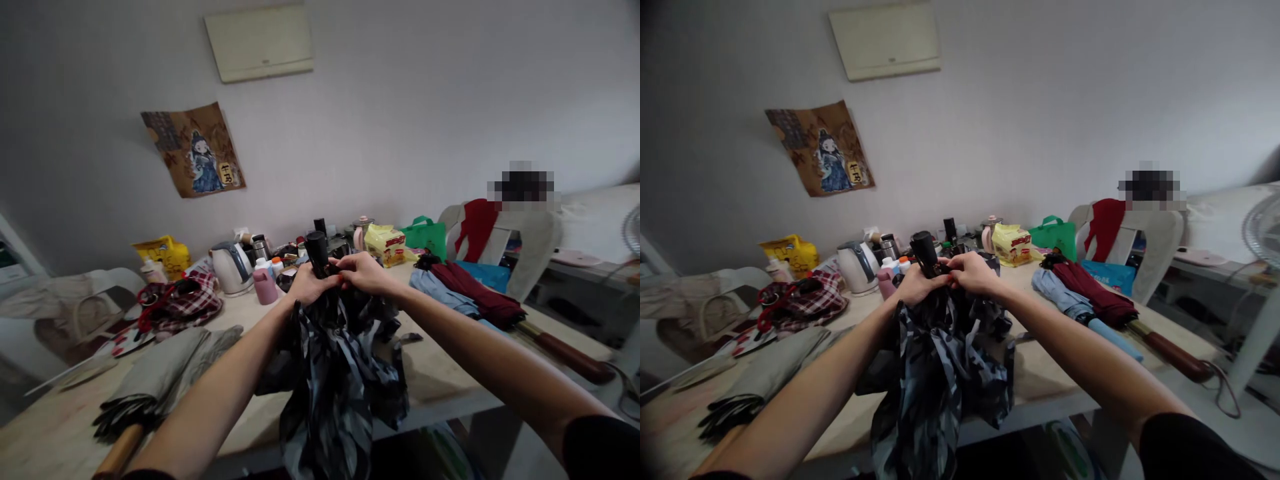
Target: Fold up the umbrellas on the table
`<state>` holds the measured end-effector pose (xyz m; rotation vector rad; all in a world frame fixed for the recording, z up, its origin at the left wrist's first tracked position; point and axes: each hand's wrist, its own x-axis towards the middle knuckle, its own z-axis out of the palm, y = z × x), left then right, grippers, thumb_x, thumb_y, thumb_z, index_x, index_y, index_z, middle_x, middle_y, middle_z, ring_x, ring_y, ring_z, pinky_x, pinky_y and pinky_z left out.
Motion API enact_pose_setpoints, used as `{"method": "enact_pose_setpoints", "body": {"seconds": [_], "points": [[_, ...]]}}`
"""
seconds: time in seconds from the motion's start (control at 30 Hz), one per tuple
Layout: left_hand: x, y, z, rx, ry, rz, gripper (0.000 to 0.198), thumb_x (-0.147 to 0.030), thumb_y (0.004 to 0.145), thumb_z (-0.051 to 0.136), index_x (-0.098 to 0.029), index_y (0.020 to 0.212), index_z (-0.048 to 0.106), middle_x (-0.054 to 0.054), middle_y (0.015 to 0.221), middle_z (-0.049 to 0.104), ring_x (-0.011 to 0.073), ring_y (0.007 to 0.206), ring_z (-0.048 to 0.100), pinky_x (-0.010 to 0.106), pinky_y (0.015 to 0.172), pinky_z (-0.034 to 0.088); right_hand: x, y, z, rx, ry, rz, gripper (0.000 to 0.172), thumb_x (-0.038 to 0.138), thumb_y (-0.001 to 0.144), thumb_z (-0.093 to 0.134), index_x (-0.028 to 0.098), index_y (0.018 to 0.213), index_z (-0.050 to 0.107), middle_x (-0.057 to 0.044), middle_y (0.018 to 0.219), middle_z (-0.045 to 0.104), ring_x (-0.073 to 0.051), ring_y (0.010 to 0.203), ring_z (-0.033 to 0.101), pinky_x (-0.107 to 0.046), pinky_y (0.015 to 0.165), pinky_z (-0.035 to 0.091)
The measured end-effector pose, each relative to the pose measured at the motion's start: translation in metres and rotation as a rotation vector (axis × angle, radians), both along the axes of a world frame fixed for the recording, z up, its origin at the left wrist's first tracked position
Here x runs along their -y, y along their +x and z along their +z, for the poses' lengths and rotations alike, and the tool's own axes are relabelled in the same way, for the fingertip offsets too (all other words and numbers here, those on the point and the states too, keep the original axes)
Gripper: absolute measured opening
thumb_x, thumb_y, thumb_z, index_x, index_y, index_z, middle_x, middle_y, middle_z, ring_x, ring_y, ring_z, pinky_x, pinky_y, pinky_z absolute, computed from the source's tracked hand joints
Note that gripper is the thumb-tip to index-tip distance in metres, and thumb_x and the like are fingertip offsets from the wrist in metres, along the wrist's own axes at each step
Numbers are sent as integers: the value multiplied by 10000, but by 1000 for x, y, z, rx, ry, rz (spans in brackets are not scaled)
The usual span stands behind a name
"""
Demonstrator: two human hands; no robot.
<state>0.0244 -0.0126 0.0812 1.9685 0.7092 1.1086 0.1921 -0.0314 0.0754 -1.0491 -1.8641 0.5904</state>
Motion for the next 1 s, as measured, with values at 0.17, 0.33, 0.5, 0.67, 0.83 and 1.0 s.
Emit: {"method": "enact_pose_setpoints", "body": {"seconds": [0.17,0.33,0.5,0.67,0.83,1.0], "points": [[-6,-2,-5,89,-24,116,283,-377,605,771,-152,746,671,4,702,666,165,693,621,314,732,503,-9,22,13,-195,36,-57,186,107,731,534,192,895,551,-29,833,698,-142,634,668,-232,514,527],[-6,3,-7,60,1,147,272,-351,600,765,-154,748,651,-7,702,638,150,693,595,311,739,490,-49,51,25,-131,141,-315,254,58,705,522,154,907,643,-72,880,699,-155,738,638,-275,661,544],[-3,7,-7,91,71,180,330,-320,583,793,-168,811,608,1,811,637,157,764,600,328,778,501,-70,43,29,-47,84,-173,478,-10,658,541,137,1092,677,-118,1072,722,-186,910,651,-316,824,536],[-5,5,-9,32,148,208,270,-298,621,793,-167,787,625,21,855,582,161,810,591,360,849,497,-65,26,36,7,26,35,364,29,718,529,153,1006,713,-54,892,748,-153,810,659,-265,738,523],[-7,4,-10,24,185,199,272,-264,631,799,-164,820,631,40,905,584,200,911,600,410,929,476,-45,21,42,35,-3,157,267,147,753,534,153,958,704,-19,795,713,-125,658,603,-238,589,466],[-5,7,-12,72,215,217,510,-256,633,792,-182,1072,544,60,1042,608,233,1019,602,430,943,475,-21,18,42,95,-5,375,422,123,672,567,159,1078,675,-36,1012,705,-172,896,633,-302,821,499]]}}
